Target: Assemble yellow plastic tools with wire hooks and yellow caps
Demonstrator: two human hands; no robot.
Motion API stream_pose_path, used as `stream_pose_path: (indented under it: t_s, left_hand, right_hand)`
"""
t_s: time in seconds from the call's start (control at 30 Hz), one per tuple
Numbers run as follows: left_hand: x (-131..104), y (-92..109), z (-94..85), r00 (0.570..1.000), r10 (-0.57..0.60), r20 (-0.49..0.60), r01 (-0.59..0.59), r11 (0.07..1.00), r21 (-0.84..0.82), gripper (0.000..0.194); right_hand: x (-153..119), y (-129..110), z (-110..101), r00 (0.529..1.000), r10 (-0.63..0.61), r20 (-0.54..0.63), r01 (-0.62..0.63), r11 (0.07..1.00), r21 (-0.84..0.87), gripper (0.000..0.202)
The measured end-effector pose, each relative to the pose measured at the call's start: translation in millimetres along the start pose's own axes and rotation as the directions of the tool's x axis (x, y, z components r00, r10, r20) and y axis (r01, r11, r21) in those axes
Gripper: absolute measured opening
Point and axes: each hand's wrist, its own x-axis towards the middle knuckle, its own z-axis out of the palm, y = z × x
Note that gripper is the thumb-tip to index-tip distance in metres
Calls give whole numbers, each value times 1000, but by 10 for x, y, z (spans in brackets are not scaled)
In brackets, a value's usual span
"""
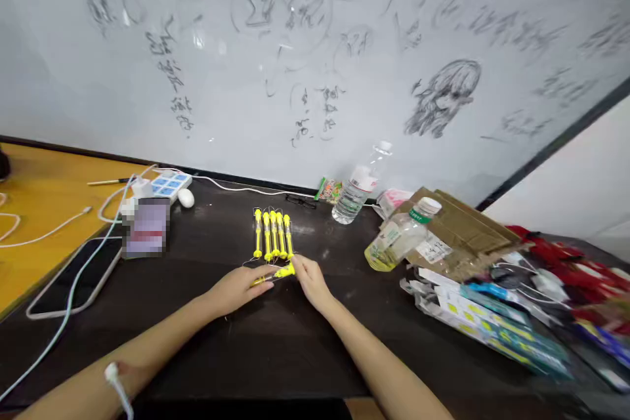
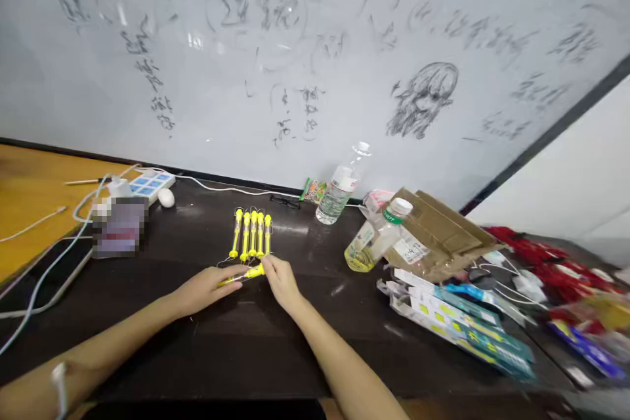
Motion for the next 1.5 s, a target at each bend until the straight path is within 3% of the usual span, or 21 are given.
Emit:
stream_pose_path:
  t_s: [0.17,0.23,0.53,0.77,1.0,1.23,1.5]
  left_hand:
    - [-4,-79,14,964,-140,224,206,930,-303,54]
    - [4,-102,23,954,-145,261,235,904,-356,56]
    - [26,-132,38,968,-161,194,214,933,-289,48]
    - [51,-168,19,974,-143,173,191,932,-308,45]
    - [42,-137,6,970,-129,208,191,932,-310,44]
    - [57,-175,18,954,-195,228,266,902,-340,45]
    - [54,-177,25,952,-190,240,269,894,-359,46]
  right_hand:
    - [-29,-58,-31,1000,5,27,-7,998,62,30]
    - [-32,-38,-32,999,28,28,-31,993,112,26]
    - [-11,23,24,998,56,7,-56,969,239,22]
    - [-29,21,-72,986,11,166,-53,967,248,24]
    - [-91,115,-30,993,86,80,-105,958,269,26]
    - [-96,110,-51,994,41,99,-69,953,295,23]
    - [-120,136,-1,994,59,91,-79,966,245,25]
